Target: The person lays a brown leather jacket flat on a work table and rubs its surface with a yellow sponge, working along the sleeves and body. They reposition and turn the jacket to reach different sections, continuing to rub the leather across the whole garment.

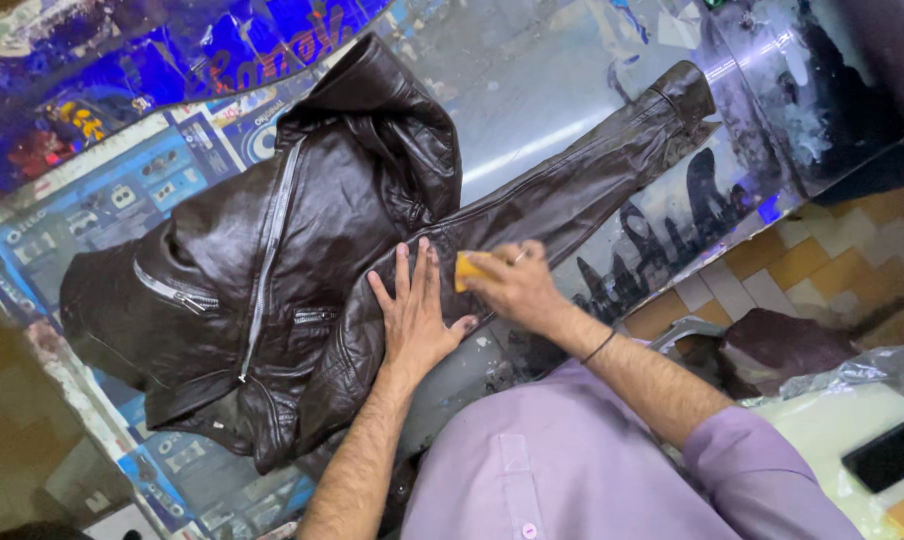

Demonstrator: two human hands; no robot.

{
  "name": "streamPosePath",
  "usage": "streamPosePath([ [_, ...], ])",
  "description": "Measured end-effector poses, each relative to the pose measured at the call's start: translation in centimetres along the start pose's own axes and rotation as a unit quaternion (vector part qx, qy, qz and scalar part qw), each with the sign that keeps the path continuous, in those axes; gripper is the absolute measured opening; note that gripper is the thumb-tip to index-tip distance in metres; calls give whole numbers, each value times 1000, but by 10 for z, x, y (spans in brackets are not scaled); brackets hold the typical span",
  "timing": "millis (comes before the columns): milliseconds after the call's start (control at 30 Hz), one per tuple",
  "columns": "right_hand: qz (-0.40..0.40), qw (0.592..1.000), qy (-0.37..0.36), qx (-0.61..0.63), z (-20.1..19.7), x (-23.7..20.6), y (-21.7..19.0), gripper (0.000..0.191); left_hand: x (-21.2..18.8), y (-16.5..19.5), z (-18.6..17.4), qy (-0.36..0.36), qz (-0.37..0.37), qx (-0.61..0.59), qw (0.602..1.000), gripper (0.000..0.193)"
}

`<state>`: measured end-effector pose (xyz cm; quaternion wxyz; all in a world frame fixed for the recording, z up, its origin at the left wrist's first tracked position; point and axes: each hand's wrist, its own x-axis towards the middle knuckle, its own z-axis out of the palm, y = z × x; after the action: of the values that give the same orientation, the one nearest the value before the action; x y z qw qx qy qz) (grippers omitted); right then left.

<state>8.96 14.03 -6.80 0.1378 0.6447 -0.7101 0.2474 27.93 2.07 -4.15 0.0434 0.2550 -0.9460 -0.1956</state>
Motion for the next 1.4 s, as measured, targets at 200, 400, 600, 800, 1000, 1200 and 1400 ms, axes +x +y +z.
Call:
streamPosePath([
  [200,10,1000,13,-11,11,25,8,25,0,0,3,-21,-14,22,999,123],
  [400,86,995,34,-40,9,42,10,22,0,-4,6,4,4,3,1000,127],
  [600,148,982,17,-116,-10,36,16,28,-1,-5,8,16,4,1,1000,128],
  [800,-109,992,-15,-61,-5,17,43,32,0,-8,7,12,-3,-12,1000,132],
  [1000,325,909,16,-260,-17,36,121,15,0,-12,7,9,4,-3,1000,133],
  [1200,-23,998,-14,-51,6,11,70,24,2,-15,4,-11,-8,33,999,133],
  [1400,327,917,-53,-223,-17,26,119,21,4,-16,5,-4,-5,38,999,134],
])
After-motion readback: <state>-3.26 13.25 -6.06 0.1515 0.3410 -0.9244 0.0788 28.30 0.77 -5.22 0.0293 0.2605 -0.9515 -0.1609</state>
